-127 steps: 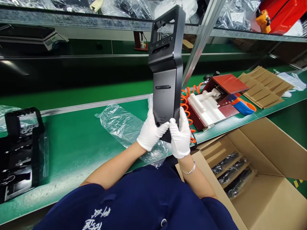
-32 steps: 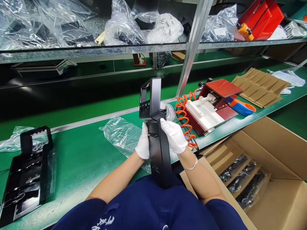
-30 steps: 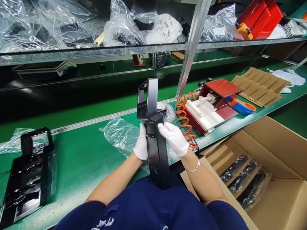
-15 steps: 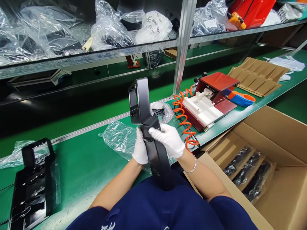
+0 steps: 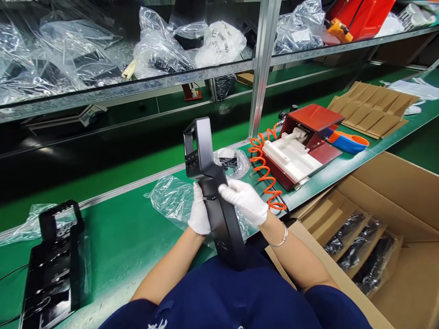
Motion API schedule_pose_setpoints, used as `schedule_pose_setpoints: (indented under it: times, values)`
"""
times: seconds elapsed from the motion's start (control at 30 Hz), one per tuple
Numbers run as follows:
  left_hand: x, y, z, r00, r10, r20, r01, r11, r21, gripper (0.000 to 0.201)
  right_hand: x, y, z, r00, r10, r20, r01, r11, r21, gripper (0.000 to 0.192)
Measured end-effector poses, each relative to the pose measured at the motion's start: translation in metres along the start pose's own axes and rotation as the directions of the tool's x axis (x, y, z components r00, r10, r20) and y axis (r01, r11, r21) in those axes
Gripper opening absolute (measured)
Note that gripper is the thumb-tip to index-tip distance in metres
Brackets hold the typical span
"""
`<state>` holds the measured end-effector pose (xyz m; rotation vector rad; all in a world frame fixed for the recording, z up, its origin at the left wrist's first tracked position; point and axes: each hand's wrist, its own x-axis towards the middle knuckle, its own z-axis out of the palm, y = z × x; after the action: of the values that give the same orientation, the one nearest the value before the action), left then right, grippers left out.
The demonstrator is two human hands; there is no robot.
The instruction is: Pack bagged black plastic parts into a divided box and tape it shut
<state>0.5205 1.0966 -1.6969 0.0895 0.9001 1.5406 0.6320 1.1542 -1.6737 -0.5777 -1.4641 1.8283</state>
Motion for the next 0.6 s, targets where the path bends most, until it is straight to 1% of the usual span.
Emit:
schedule_pose_setpoints:
  times: [0.03, 0.07, 0.1, 0.13, 0.17, 0.2, 0.23, 0.27, 0.33, 0.37, 0.43, 0.5, 0.6]
  values:
    - [0.001, -0.001, -0.001, 1.0, 0.003, -0.011, -0.003, 1.0, -0.001, 0.073, 0.0, 0.001, 0.0, 0.999, 0.012, 0.033, -0.013, 1.0, 0.025, 0.039]
    - [0.002, -0.003, -0.002, 1.0, -0.001, -0.017, 0.001, 1.0, -0.006, 0.071, 0.001, 0.003, -0.001, 0.999, 0.019, 0.029, -0.02, 0.999, 0.04, 0.041]
    - [0.004, -0.005, -0.003, 1.0, -0.018, -0.014, 0.018, 1.0, -0.014, 0.069, 0.003, 0.005, -0.001, 0.999, 0.027, -0.023, -0.026, 0.998, 0.049, 0.043]
    - [0.006, -0.007, -0.003, 0.999, -0.047, -0.002, 0.047, 0.999, -0.021, 0.067, 0.005, 0.006, -0.003, 0.993, 0.049, -0.103, -0.044, 0.998, 0.049, 0.046]
    - [0.008, -0.008, -0.002, 0.997, -0.078, 0.021, 0.079, 0.997, -0.024, 0.067, 0.008, 0.008, -0.005, 0.98, 0.08, -0.18, -0.073, 0.996, 0.046, 0.05]
    - [0.01, -0.008, -0.002, 0.993, -0.104, 0.048, 0.105, 0.994, -0.025, 0.068, 0.011, 0.01, -0.009, 0.967, 0.112, -0.228, -0.102, 0.993, 0.055, 0.054]
    - [0.012, -0.007, -0.001, 0.99, -0.12, 0.073, 0.122, 0.992, -0.024, 0.071, 0.013, 0.013, -0.013, 0.96, 0.143, -0.24, -0.127, 0.989, 0.082, 0.058]
    - [0.015, -0.003, 0.0, 0.988, -0.12, 0.093, 0.122, 0.992, -0.023, 0.073, 0.014, 0.015, -0.019, 0.96, 0.171, -0.22, -0.147, 0.981, 0.124, 0.063]
    - [0.02, 0.01, 0.001, 0.992, -0.068, 0.103, 0.071, 0.997, -0.027, 0.074, 0.01, 0.021, -0.03, 0.965, 0.198, -0.171, -0.159, 0.963, 0.219, 0.073]
    - [0.022, 0.018, 0.001, 0.995, -0.03, 0.09, 0.033, 0.999, -0.03, 0.073, 0.006, 0.025, -0.035, 0.966, 0.196, -0.168, -0.15, 0.955, 0.254, 0.074]
    - [0.026, 0.037, 0.001, 0.998, 0.046, 0.047, -0.045, 0.999, -0.028, 0.072, -0.005, 0.031, -0.045, 0.959, 0.196, -0.204, -0.133, 0.949, 0.286, 0.07]
    - [0.03, 0.053, 0.001, 0.992, 0.124, 0.016, -0.123, 0.992, -0.03, 0.071, -0.016, 0.038, -0.051, 0.95, 0.219, -0.225, -0.148, 0.944, 0.295, 0.065]
    - [0.036, 0.067, 0.004, 0.972, 0.236, -0.024, -0.236, 0.971, -0.034, 0.069, -0.028, 0.046, -0.053, 0.944, 0.246, -0.221, -0.176, 0.94, 0.292, 0.063]
